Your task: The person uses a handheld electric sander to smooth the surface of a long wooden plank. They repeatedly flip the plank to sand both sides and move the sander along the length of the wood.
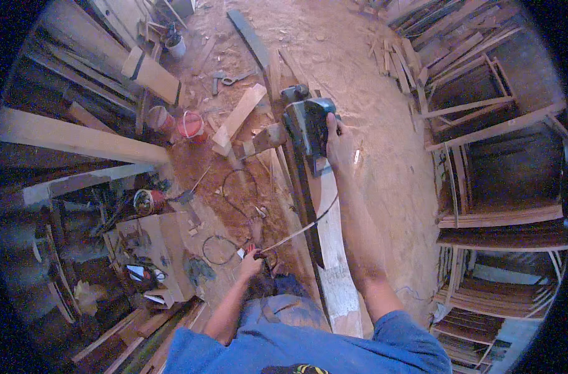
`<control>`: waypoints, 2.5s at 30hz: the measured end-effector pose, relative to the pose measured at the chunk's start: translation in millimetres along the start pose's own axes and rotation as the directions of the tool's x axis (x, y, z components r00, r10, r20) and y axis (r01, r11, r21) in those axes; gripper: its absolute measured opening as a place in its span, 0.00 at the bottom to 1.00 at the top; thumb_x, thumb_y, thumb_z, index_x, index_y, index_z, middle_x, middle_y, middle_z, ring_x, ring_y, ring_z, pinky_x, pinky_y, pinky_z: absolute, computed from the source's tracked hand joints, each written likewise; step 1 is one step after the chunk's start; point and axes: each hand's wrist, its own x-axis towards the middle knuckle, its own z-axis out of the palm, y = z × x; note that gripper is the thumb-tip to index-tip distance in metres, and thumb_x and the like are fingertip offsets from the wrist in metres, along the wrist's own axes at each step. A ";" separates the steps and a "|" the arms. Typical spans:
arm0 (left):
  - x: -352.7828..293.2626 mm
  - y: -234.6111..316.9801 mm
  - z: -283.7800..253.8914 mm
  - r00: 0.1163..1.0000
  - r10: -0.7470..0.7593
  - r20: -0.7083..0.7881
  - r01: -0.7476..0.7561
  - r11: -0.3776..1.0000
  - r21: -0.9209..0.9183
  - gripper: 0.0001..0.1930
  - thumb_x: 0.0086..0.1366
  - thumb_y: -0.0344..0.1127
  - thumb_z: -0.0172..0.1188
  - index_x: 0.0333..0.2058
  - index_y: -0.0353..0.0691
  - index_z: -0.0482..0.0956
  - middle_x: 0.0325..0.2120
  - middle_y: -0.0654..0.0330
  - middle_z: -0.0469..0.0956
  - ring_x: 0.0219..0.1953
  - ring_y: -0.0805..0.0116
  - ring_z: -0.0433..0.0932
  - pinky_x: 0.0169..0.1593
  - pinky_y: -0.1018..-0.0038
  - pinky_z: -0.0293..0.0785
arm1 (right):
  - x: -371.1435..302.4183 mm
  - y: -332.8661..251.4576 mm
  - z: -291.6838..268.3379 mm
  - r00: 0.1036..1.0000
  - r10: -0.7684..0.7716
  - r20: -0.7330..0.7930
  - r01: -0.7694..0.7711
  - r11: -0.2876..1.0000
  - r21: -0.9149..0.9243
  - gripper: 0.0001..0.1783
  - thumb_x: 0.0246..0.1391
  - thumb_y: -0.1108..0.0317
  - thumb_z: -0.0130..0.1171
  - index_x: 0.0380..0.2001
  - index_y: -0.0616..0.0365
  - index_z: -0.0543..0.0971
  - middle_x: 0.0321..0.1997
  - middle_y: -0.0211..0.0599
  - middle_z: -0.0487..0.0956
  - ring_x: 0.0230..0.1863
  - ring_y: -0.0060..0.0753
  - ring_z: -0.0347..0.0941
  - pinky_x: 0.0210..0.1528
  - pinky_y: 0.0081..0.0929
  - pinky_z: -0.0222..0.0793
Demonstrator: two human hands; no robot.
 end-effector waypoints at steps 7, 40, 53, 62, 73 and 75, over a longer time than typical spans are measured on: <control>39.1 32.4 -3.3 0.997 0.054 0.056 -0.054 0.999 0.000 0.26 0.54 0.36 0.56 0.54 0.40 0.79 0.49 0.46 0.81 0.56 0.51 0.76 0.65 0.64 0.66 | 89.5 -23.6 53.5 0.994 -0.067 -0.090 0.064 0.997 -0.033 0.35 0.64 0.36 0.49 0.47 0.61 0.82 0.43 0.57 0.83 0.45 0.60 0.79 0.47 0.43 0.72; 111.6 80.9 -62.3 0.981 -0.072 0.179 0.042 0.985 0.169 0.21 0.56 0.33 0.55 0.50 0.41 0.81 0.44 0.44 0.82 0.50 0.48 0.80 0.57 0.61 0.74 | 66.6 -8.0 26.7 0.996 0.068 -0.058 -0.073 0.994 -0.088 0.32 0.65 0.43 0.54 0.53 0.64 0.79 0.41 0.53 0.83 0.44 0.51 0.81 0.49 0.38 0.74; 131.9 36.6 -46.3 0.988 0.051 0.145 -0.065 0.994 0.092 0.21 0.56 0.33 0.55 0.49 0.43 0.82 0.42 0.44 0.82 0.47 0.49 0.81 0.55 0.61 0.75 | 41.9 18.7 -13.2 0.997 0.040 -0.072 -0.049 0.992 -0.119 0.27 0.69 0.47 0.48 0.51 0.62 0.79 0.38 0.53 0.83 0.41 0.52 0.80 0.46 0.42 0.74; 100.3 90.9 -40.3 0.848 0.035 0.529 -0.202 0.944 0.261 0.21 0.57 0.34 0.53 0.50 0.44 0.82 0.45 0.45 0.82 0.50 0.48 0.80 0.56 0.60 0.74 | -250.6 94.9 -154.0 0.895 0.441 -0.071 -0.439 0.898 0.032 0.31 0.70 0.47 0.46 0.60 0.65 0.70 0.57 0.50 0.76 0.58 0.46 0.72 0.60 0.40 0.67; 86.4 58.7 -20.7 0.669 -0.039 0.742 -0.213 0.947 0.242 0.22 0.56 0.35 0.54 0.50 0.39 0.81 0.44 0.44 0.82 0.49 0.47 0.81 0.55 0.60 0.75 | -323.7 159.8 -186.6 0.884 0.442 -0.155 -0.419 0.894 0.161 0.32 0.69 0.46 0.47 0.57 0.67 0.73 0.52 0.42 0.78 0.52 0.35 0.73 0.55 0.34 0.69; 89.4 58.0 -33.1 0.706 -0.008 0.708 -0.208 0.954 0.218 0.22 0.56 0.34 0.53 0.50 0.39 0.81 0.43 0.44 0.83 0.49 0.48 0.81 0.55 0.61 0.74 | -277.2 132.7 -178.0 0.882 0.464 -0.086 -0.450 0.882 0.136 0.30 0.70 0.47 0.47 0.56 0.66 0.74 0.48 0.39 0.79 0.47 0.31 0.73 0.52 0.32 0.70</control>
